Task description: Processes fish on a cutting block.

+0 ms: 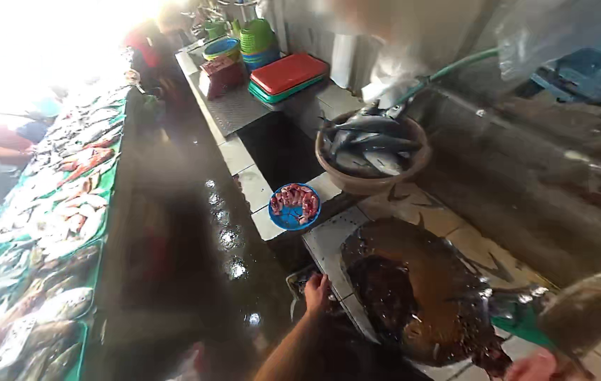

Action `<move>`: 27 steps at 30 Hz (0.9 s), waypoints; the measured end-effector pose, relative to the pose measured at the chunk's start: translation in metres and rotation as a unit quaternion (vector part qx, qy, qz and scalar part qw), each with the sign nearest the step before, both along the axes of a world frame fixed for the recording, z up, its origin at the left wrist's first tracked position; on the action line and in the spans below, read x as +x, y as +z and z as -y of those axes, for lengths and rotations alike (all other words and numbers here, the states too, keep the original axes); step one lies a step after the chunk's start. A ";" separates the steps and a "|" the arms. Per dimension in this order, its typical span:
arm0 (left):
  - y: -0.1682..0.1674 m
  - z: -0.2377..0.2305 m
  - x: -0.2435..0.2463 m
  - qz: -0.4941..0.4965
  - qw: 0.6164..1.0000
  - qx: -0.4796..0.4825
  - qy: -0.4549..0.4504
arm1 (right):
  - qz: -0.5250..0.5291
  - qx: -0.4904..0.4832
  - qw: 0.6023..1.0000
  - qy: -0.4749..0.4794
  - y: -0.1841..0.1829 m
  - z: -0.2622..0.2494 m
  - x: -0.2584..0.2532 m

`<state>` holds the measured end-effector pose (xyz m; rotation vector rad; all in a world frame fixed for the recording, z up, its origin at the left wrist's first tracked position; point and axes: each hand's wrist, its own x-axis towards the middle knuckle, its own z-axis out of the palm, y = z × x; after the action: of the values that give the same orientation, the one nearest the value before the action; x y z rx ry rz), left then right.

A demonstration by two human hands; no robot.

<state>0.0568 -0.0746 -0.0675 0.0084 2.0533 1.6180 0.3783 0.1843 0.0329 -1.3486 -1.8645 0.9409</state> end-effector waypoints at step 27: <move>0.176 -0.295 0.163 -0.032 0.708 0.171 -0.685 | 0.029 0.138 0.960 -0.240 0.116 -0.155 0.047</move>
<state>0.2196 0.2201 0.1081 1.3750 1.0348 0.8785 0.4251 0.3392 0.1485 -1.5600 -1.5300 0.3811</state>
